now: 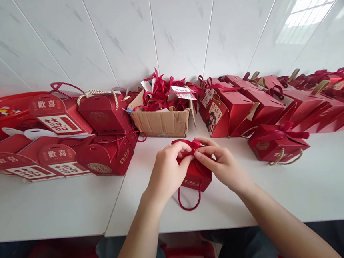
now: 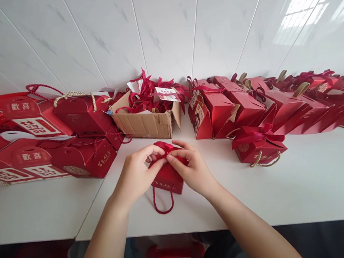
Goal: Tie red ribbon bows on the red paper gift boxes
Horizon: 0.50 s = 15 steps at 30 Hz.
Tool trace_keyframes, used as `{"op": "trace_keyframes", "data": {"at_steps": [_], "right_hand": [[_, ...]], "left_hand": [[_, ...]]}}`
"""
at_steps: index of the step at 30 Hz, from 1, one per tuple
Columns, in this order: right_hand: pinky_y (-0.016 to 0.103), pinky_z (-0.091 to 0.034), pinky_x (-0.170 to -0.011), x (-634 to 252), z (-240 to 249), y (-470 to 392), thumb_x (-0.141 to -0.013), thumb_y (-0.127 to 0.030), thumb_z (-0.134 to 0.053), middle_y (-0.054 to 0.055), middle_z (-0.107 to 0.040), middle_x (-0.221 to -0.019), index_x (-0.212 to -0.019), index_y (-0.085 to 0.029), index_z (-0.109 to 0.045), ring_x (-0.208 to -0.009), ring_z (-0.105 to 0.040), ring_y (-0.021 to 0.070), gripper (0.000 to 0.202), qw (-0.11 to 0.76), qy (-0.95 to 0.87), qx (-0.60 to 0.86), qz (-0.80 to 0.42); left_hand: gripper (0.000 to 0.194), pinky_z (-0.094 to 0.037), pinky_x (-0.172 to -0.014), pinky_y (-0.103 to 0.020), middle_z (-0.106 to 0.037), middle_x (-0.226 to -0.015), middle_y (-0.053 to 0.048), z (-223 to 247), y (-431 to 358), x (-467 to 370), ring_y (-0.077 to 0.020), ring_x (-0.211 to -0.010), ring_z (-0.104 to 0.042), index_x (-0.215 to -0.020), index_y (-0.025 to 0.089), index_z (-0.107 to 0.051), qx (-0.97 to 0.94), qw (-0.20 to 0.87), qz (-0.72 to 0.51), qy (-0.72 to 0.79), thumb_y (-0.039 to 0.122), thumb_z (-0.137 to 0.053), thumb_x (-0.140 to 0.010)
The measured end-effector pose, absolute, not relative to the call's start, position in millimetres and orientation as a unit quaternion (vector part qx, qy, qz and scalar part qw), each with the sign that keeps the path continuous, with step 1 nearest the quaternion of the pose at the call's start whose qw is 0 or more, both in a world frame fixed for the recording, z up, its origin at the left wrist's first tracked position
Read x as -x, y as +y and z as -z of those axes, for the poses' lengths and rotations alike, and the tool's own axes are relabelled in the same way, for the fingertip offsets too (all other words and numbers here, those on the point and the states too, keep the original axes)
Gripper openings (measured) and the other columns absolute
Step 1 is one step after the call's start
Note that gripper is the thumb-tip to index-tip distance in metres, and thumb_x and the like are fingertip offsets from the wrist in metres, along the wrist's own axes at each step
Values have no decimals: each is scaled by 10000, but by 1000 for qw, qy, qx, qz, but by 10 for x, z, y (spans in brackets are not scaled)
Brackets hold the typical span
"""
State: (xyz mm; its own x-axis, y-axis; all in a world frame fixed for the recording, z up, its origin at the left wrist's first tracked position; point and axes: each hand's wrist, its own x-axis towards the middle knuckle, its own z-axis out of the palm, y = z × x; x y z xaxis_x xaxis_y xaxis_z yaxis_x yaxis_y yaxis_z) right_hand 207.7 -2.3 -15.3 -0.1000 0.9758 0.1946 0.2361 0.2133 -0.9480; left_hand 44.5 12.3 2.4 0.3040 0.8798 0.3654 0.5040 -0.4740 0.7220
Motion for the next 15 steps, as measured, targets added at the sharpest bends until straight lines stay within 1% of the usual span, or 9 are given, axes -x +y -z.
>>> {"op": "trace_keyframes", "data": {"at_steps": [2, 4, 7, 9, 11, 12, 13, 15], "right_hand": [[379, -429, -980, -2112, 121, -28, -871, -407, -565, 70, -544, -1293, -865, -247, -742, -1252, -473, 254, 238, 452, -630, 489, -400], [368, -441, -955, -2145, 90, -28, -869, -416, -562, 72, -586, -1230, -814, -231, -736, -1194, -514, 251, 260, 446, -635, 492, -395], [335, -488, -830, -2193, 68, -16, -859, -428, -560, 81, -639, -1106, -743, -188, -681, -989, -599, 223, 292, 462, -618, 507, -384], [293, -500, -704, -2230, 72, -3, -855, -417, -552, 79, -656, -1046, -754, -175, -636, -832, -611, 181, 275, 475, -600, 518, -381], [253, -474, -573, -2272, 80, 7, -858, -357, -527, 73, -657, -1056, -843, -180, -620, -676, -578, 129, 201, 466, -601, 527, -381], [242, -455, -531, -2292, 82, 10, -854, -300, -512, 71, -646, -1104, -912, -187, -620, -619, -552, 106, 167, 454, -614, 526, -375], [239, -447, -515, -2311, 83, 12, -840, -236, -498, 70, -624, -1171, -996, -199, -614, -586, -531, 89, 198, 442, -637, 518, -362], [247, -467, -563, -2341, 77, 14, -795, -122, -477, 65, -578, -1267, -1116, -222, -597, -613, -542, 85, 357, 412, -704, 482, -319]], "left_hand": [[80, -508, -684, -266, -707, -867, -20, -1, 150, -459, -162, -754, -647, -867, 204, -648, -766, 258, -395, 437, 180, -582, -829], [85, -517, -687, -265, -715, -869, -23, 7, 164, -458, -168, -765, -658, -862, 202, -666, -764, 269, -402, 427, 187, -591, -825], [83, -523, -728, -275, -715, -870, -25, -7, 166, -428, -177, -799, -662, -843, 203, -675, -765, 276, -400, 421, 182, -600, -816], [87, -517, -758, -274, -710, -884, -20, -29, 160, -395, -175, -828, -657, -838, 206, -670, -773, 291, -385, 411, 171, -594, -816], [105, -508, -770, -261, -701, -899, -12, -54, 151, -359, -167, -849, -650, -845, 209, -659, -783, 319, -362, 393, 158, -570, -825], [114, -504, -770, -252, -696, -905, -8, -66, 147, -344, -161, -855, -645, -850, 210, -652, -787, 330, -354, 383, 150, -558, -828], [120, -499, -768, -243, -690, -906, -5, -75, 143, -331, -154, -855, -641, -851, 209, -644, -790, 336, -349, 376, 140, -549, -828], [128, -490, -767, -229, -678, -899, 2, -88, 137, -313, -142, -847, -632, -854, 207, -630, -794, 337, -345, 368, 125, -536, -827]]}}
